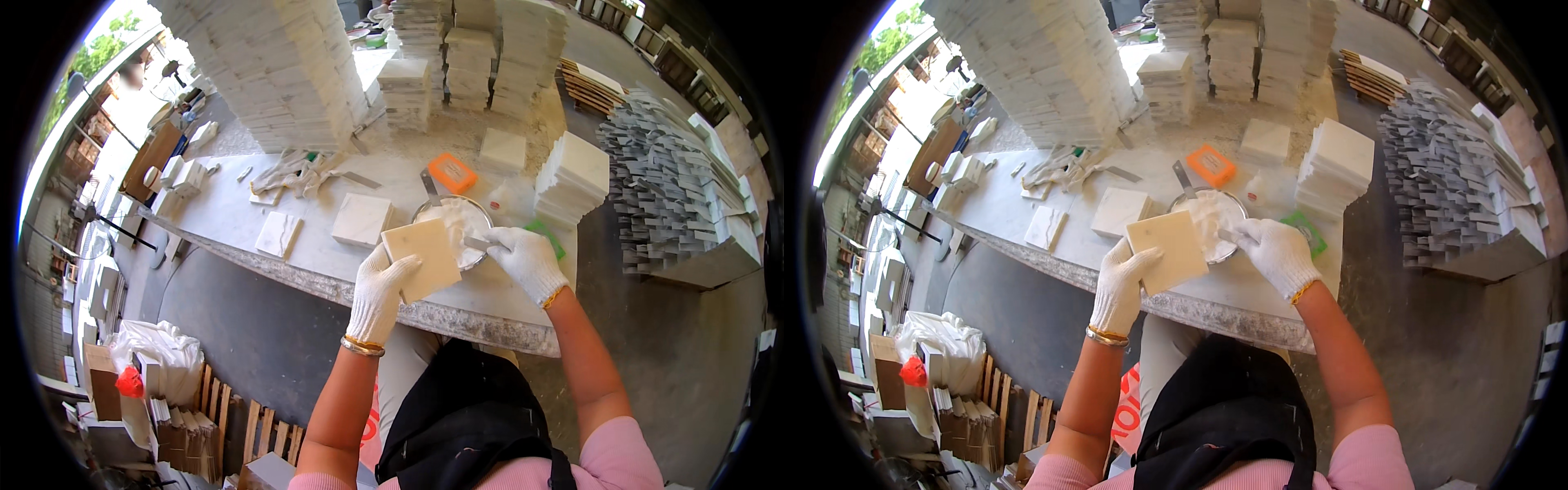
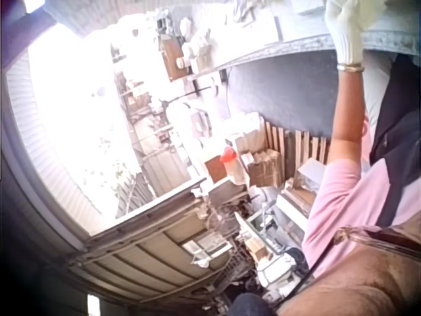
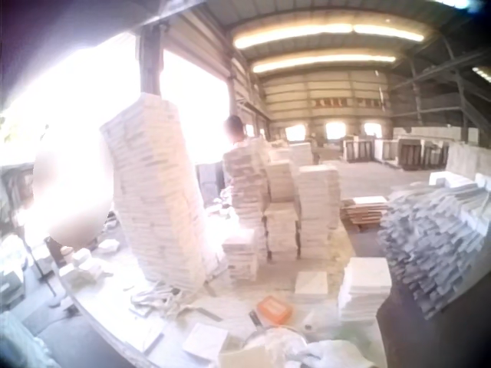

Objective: The person applies a white paste to the edges of small white rectangular tiles using a metal spatula, then smooths and cleans the edges with a green sponge. The person handles tiles one at a time, repeating the process across multiple units.

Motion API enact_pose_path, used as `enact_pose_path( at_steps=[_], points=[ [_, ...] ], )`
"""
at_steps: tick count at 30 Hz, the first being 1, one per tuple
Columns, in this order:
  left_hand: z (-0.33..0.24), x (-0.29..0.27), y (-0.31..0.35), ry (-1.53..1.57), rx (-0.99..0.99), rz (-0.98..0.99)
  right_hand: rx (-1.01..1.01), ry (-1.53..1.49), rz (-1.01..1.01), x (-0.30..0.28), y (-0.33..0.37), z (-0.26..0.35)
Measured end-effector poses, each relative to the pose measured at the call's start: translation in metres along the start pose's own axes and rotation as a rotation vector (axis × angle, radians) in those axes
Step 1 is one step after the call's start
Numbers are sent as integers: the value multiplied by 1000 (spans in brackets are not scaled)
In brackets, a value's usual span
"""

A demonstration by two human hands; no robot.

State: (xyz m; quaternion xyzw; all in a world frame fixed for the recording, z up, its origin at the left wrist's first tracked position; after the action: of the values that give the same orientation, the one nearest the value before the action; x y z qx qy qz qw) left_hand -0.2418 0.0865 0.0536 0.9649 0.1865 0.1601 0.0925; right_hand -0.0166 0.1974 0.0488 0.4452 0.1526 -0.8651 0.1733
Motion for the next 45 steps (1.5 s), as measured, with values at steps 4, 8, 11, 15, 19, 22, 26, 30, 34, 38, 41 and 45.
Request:
enact_pose_path(
  at_steps=[4, 8, 11, 15, 19, 22, 26, 30, 34, 38, 41, 45],
  points=[
    [40, 4, 20, 239, -155, 109, -54, 81, -150, -26, 32, -9],
    [79, 42, 40, 310, -309, 246, 122, -67, -255, -54, 89, -51],
    [108, 77, 46, 250, -379, 360, 289, -211, -318, -71, 138, -83],
    [123, 126, 42, 143, -385, 456, 399, -263, -381, -74, 193, -106],
    [139, 149, 31, -15, -254, 465, 340, -101, -306, -59, 216, -103],
    [153, 144, 17, -408, 49, 338, 276, -2, -172, -43, 215, -103],
    [119, 152, 23, -1037, 365, 277, 340, -17, -51, -48, 205, -95],
    [111, 145, 17, -1180, 515, 286, 358, -96, -124, -51, 200, -106],
    [101, 147, 18, -1251, 655, 458, 412, -194, -146, -57, 189, -112],
    [122, 140, 13, -1296, 807, 563, 355, -207, -148, -47, 178, -124],
    [124, 133, 7, -1231, 843, 601, 248, -122, -195, -49, 167, -114],
    [119, 133, 6, -1172, 884, 605, 170, 15, -248, -38, 163, -126]
  ],
)
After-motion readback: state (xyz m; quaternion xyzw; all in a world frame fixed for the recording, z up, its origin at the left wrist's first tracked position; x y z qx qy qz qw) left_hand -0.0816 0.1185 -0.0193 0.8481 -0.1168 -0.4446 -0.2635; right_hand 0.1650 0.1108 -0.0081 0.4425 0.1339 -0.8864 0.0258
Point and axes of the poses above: each hand's wrist, its own y-axis away from the middle knuckle, its own x-axis out of the palm, z = x × y, the point moved 2 cm from there along -y, towards the middle knuckle, and after that the axes turned 4 degrees about -z, right-handed, at the moved point
